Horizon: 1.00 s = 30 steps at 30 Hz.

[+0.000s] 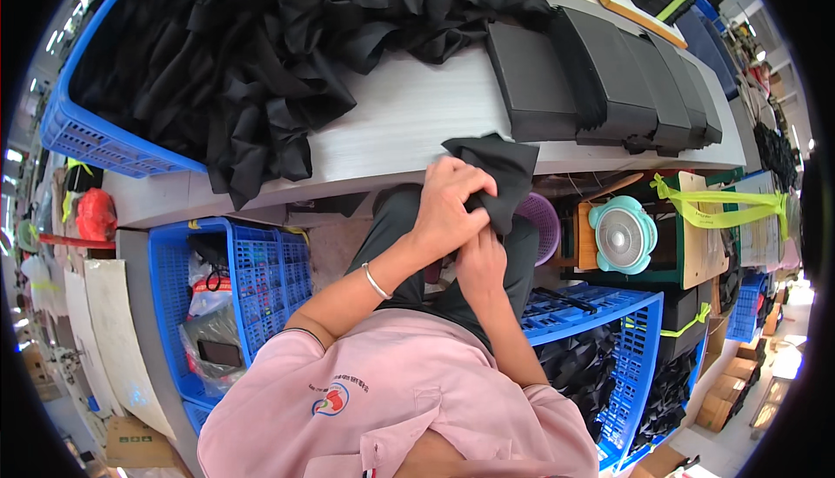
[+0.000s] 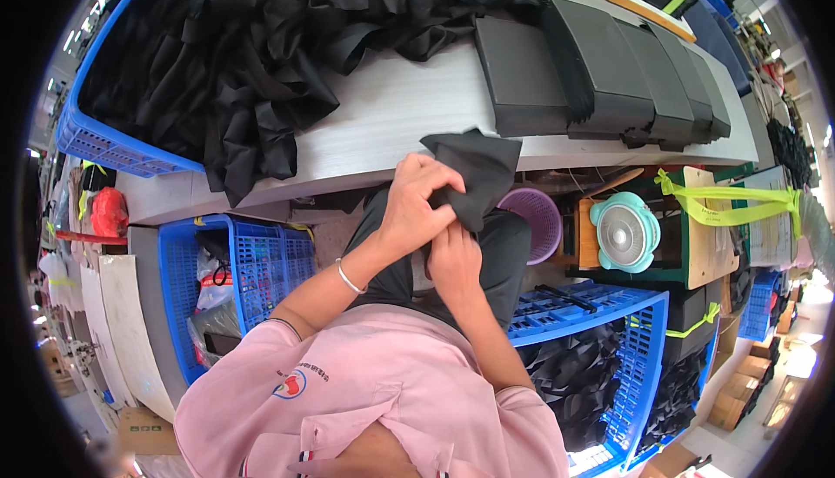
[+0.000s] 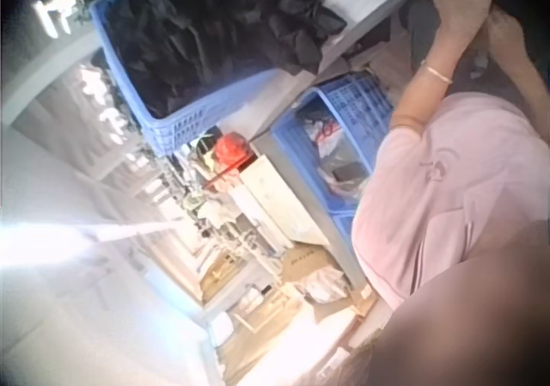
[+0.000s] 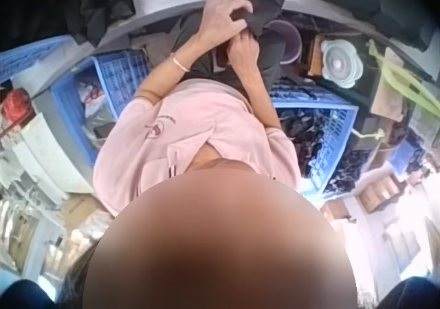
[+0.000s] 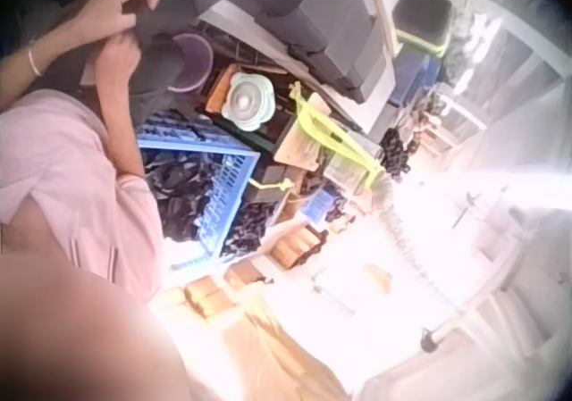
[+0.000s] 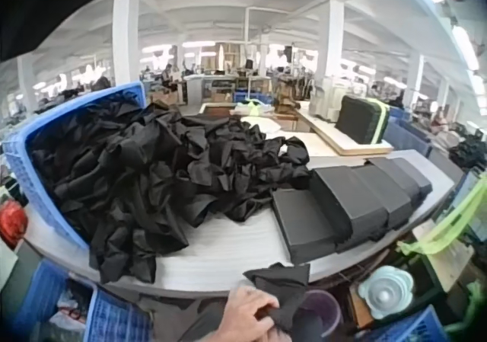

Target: Inspecting and sorting black fabric sleeves at a factory workbench.

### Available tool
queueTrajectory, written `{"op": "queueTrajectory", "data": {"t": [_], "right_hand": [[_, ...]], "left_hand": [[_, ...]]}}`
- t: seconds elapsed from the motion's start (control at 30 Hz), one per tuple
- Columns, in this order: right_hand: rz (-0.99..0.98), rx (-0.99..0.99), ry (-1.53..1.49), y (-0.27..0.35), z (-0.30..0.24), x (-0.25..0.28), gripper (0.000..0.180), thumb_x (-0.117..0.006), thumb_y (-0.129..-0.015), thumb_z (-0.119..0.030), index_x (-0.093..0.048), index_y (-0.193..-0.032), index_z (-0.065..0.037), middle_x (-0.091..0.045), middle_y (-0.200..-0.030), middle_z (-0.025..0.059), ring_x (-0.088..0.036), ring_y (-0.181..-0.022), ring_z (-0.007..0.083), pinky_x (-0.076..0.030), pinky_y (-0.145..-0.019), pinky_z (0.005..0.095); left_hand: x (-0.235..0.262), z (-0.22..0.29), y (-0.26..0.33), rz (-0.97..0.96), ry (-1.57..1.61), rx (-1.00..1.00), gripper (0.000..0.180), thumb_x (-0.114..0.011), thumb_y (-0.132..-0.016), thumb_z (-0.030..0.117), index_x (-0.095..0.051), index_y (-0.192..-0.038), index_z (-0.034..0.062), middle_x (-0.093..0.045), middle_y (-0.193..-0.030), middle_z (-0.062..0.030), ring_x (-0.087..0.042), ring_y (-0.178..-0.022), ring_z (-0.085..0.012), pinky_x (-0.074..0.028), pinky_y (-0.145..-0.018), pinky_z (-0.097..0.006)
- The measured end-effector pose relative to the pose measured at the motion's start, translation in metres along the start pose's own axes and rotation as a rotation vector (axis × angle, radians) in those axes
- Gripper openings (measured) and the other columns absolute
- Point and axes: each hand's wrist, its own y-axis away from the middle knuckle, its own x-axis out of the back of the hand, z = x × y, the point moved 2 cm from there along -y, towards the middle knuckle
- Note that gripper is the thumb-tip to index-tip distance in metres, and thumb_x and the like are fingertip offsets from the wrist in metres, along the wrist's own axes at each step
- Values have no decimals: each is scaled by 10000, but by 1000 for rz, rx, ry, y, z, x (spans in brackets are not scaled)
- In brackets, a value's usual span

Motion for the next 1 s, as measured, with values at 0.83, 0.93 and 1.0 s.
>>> {"op": "queueTrajectory", "data": {"t": [0.83, 0.93, 1.0], "right_hand": [[5, -1081, -1892, -45, 65, -49, 523, -344, -1052, -449, -455, -1444, -120, -504, -1441, 78, -512, -1253, 200, -395, -1097, 376], [35, -865, -1824, -47, 40, -27, 551, -346, -1051, -447, -432, -1455, -82, -482, -1452, 85, -502, -1260, 206, -391, -1099, 361], [57, -807, -1792, -47, 29, -24, 548, -341, -1055, -414, -414, -1461, -54, -468, -1453, 97, -490, -1270, 210, -391, -1095, 349]], "left_hand": [[13, 7, 78, -260, 491, 419, 287, -706, -882, 162, -634, -1137, 49, -594, -1128, -54, -589, -921, -155, -487, -748, -261], [5, -13, 60, -151, 206, 448, 311, -740, -868, 194, -645, -1127, 50, -593, -1106, -23, -553, -951, -119, -466, -752, -253], [-6, -38, 65, -350, 463, 562, 182, -710, -903, 171, -673, -1011, 30, -615, -1075, -22, -549, -987, -121, -451, -824, -254]]}}
